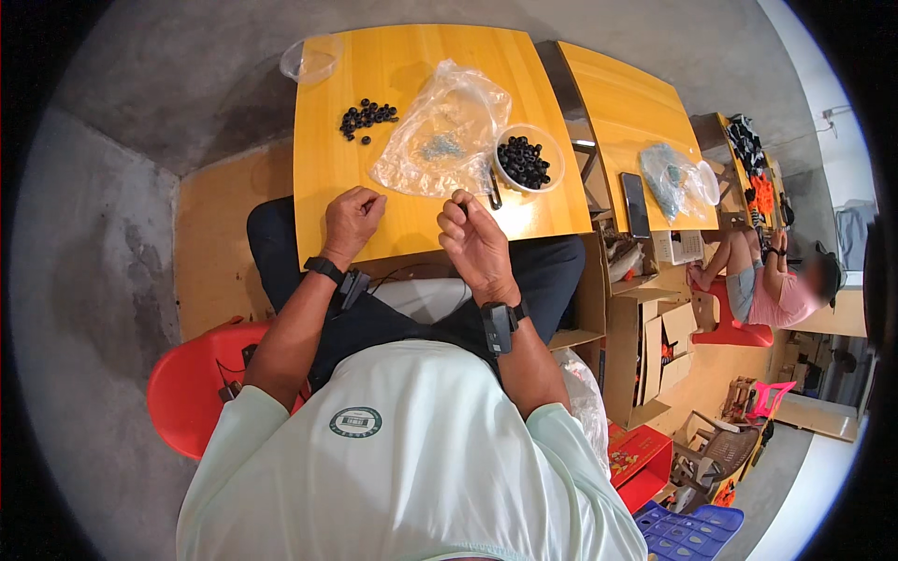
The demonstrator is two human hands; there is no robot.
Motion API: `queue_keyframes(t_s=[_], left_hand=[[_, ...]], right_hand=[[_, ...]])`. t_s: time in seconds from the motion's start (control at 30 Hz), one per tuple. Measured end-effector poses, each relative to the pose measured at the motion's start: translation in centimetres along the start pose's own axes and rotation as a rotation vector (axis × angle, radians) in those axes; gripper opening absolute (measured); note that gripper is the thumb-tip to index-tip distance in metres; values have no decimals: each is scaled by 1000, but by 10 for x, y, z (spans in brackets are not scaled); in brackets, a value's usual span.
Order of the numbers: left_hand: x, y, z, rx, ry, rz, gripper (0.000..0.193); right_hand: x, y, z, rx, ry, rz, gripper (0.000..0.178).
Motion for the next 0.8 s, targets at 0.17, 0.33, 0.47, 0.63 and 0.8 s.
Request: queue_keyframes(t_s=[0.17,0.33,0.47,0.63,0.8], left_hand=[[-1,4,-3,21,-35,-16,15],[1,3,-3,24,-26,-39,16],[1,6,-4,13,-34,-23,16],[-1,4,-5,30,-45,-18,16],[1,5,-6,27,-42,-15,16]], right_hand=[[5,1,-14,-7,16,-22,25],[7,4,-21,-31,85,-42,26],[2,6,-22,-106,-77,-118,28],[-3,6,-26,-101,-119,-99,29],[5,-3,-29,-2,89,-52,29]])
Point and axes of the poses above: each hand's wrist, its own z-axis towards the middle knuckle, its own x-axis out of the palm, y = z × x, the point moved 10 cm from there along z, towards the middle knuckle, and after that the axes turned 14 degrees about -y, right-handed, at the moved point
